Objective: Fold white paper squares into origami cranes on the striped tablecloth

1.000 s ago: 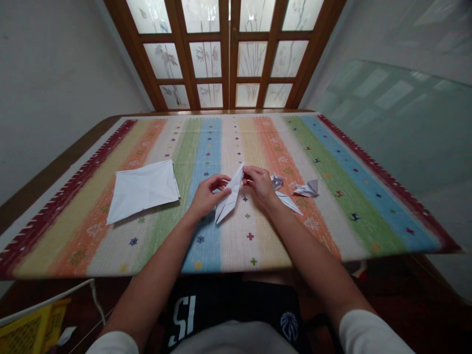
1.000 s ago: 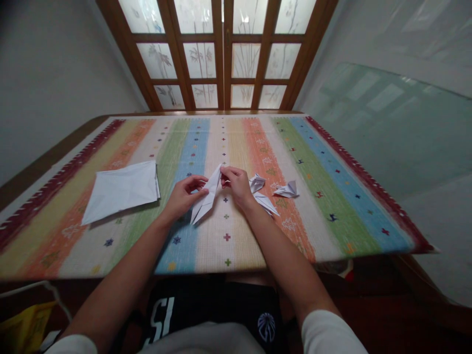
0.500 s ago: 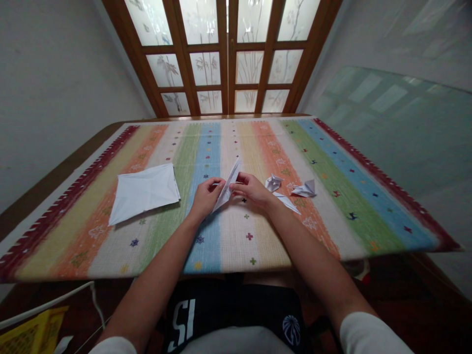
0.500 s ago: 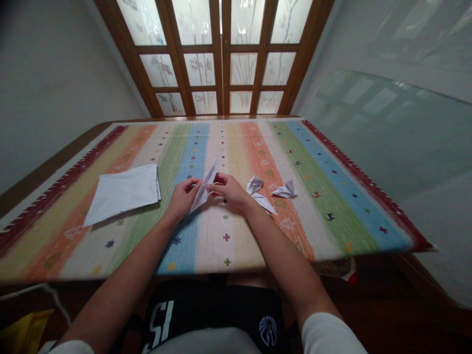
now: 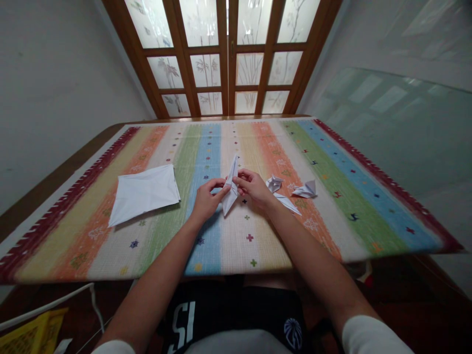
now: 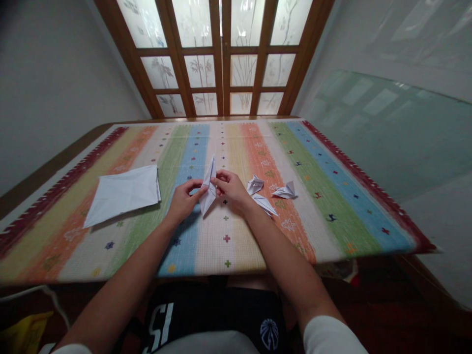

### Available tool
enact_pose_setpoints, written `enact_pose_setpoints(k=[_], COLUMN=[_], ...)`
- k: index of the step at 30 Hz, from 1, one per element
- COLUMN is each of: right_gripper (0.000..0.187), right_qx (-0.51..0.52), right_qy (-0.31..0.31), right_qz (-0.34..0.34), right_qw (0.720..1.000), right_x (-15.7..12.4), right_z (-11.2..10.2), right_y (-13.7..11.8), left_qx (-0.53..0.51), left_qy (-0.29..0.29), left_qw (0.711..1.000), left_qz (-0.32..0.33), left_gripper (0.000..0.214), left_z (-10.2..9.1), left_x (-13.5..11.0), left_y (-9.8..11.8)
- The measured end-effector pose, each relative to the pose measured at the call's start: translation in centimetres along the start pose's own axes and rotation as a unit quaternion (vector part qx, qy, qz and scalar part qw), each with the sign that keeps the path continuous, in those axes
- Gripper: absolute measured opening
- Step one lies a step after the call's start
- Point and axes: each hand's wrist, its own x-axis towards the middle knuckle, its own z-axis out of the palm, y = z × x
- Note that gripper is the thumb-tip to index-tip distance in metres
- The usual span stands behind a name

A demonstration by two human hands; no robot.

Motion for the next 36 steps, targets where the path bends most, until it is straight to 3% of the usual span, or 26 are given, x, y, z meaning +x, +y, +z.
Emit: enact_pose_setpoints(k=[10, 19, 24, 30, 36], right_gripper=[0.047, 0.046, 0.047, 0.043, 0.045], right_qx=[0.029, -0.009, 0.003, 0.001, 0.014], right_qy=[0.005, 0.028, 0.011, 0.008, 0.010], right_qz=[0.010, 0.008, 0.021, 0.017, 0.032], right_qw=[1.000, 1.000, 1.000, 1.000, 0.999], right_x=[0.0, 0.2, 0.2, -0.2, -0.3], right_z=[0.2, 0.2, 0.3, 0.7, 1.0], right_y=[0.1, 0.6, 0.6, 0.6, 1.1], left_qx=[-0.044, -0.062, -0.028, 0.036, 0.015], left_qy=[0.012, 0.038, 0.020, 0.029, 0.038], left_qw=[0.998, 0.997, 0.999, 0.999, 0.999], left_qz=[-0.033, -0.015, 0.011, -0.007, -0.006], left_gripper=[0.034, 0.019, 0.008, 0.016, 0.027], left_z=[-0.1, 0.0, -0.2, -0.1, 0.3], left_x=[0.3, 0.3, 0.3, 0.0, -0.3], left_y=[-0.5, -0.6, -0.5, 0.2, 0.5])
